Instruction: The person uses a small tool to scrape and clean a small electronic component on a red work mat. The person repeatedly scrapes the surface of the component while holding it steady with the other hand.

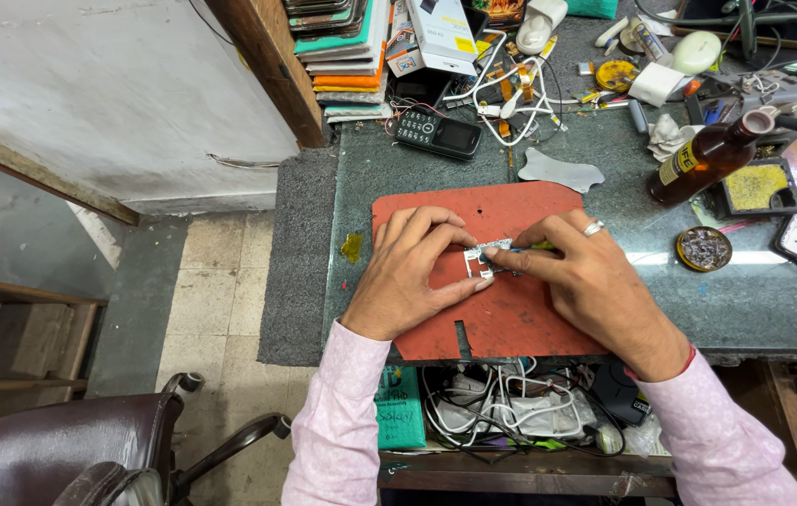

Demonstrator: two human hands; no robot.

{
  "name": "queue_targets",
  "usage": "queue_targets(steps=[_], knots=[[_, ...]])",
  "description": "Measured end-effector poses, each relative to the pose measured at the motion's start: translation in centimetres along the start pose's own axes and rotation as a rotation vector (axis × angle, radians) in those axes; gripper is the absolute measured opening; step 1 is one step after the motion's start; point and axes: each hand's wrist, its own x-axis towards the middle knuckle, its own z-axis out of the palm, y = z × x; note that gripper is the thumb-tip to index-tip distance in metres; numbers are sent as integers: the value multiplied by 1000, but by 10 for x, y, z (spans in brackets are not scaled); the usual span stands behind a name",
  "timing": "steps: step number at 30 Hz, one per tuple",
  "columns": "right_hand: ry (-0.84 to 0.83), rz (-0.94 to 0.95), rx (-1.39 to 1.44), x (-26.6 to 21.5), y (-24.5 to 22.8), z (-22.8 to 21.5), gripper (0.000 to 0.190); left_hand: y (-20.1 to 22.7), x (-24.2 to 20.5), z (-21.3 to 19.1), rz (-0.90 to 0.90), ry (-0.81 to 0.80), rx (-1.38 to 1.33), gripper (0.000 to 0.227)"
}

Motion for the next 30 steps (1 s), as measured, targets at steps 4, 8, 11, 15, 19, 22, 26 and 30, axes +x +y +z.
queue_targets(steps=[4, 8, 11, 15, 19, 22, 26, 30], knots=[[-46, 99, 34, -2, 9, -14, 59, 0, -1, 1, -4, 5, -13, 43], [-32, 102, 61, -1, 8, -11, 59, 1, -1, 0, -7, -3, -5, 42], [-5, 77, 53, 2, 0, 2, 58, 2, -1, -1, -4, 7, -2, 42], [11, 64, 91, 2, 2, 0, 53, 2, 0, 0, -17, -5, -12, 42], [-29, 104, 58, 3, 6, -11, 55, 1, -2, -1, 2, 22, -16, 42], [-20, 92, 71, 3, 4, -9, 56, 1, -3, -1, 4, 24, -19, 41], [-13, 61, 58, 1, 0, 3, 57, 1, -3, 0, -7, 13, -11, 41], [-5, 48, 52, 2, 0, 4, 58, 2, -2, 0, -10, 13, -18, 41]])
